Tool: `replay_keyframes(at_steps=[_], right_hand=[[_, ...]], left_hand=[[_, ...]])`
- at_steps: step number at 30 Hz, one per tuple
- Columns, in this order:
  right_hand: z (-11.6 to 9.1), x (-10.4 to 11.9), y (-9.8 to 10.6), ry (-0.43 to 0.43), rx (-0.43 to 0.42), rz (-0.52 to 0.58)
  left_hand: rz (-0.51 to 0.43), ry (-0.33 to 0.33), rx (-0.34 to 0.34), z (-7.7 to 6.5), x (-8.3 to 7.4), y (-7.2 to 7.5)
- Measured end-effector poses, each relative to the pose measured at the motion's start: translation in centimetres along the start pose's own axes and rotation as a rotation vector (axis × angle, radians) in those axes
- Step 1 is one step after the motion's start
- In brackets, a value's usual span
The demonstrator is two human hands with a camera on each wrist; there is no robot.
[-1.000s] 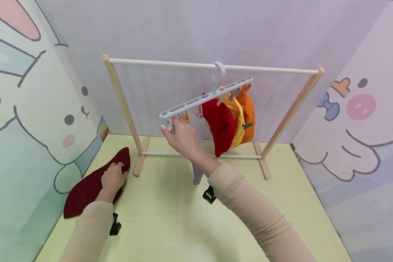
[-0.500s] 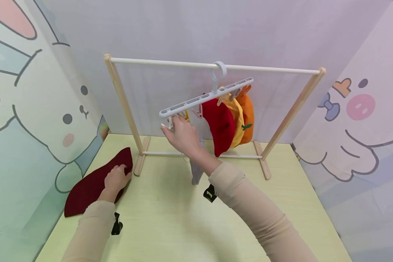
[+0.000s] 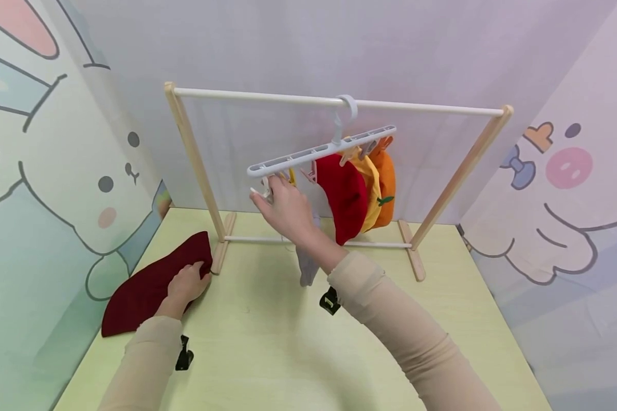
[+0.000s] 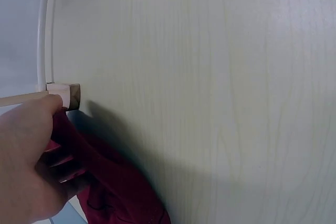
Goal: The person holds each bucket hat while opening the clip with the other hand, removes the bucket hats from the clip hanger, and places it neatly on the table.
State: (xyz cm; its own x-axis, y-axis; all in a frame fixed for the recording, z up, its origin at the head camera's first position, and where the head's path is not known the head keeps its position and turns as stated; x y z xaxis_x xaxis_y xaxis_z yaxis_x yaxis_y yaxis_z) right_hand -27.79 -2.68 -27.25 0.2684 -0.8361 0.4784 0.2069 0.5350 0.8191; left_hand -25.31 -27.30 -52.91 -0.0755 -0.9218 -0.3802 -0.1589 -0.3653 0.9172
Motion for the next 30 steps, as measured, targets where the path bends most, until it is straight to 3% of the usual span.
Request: replay_keyframes(at_steps=[15, 24, 30], right_hand=[[0.0, 0.5, 0.4, 0.032, -0.017, 0.036], [-0.1, 0.7, 1.0, 0.059, -0.010, 0.068], [-0.2, 0.9, 1.5, 0.080, 0.003, 0.084]], left_hand=[[0.004, -0.019, 0.023, -0.5, -0.4, 0.5], [0.022, -0.095, -0.045, -0.6, -0.7, 1.7], [0.033, -0.151, -0.097, -0.8, -1.9, 2.8]])
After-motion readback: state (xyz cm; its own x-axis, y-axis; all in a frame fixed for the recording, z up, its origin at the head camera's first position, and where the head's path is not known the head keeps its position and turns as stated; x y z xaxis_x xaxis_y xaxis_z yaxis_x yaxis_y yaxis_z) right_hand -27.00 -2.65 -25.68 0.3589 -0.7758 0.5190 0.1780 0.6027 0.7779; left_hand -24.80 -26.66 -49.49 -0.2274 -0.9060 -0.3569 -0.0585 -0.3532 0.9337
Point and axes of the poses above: each hand's wrist, its own z-axis towards the middle knuckle, its own y-axis out of the back of the hand, x = y × z, the point moved 6 cm from there along z, towards the middle knuckle, and after that the axes turned 12 degrees about -y, right-handed, at the moved point
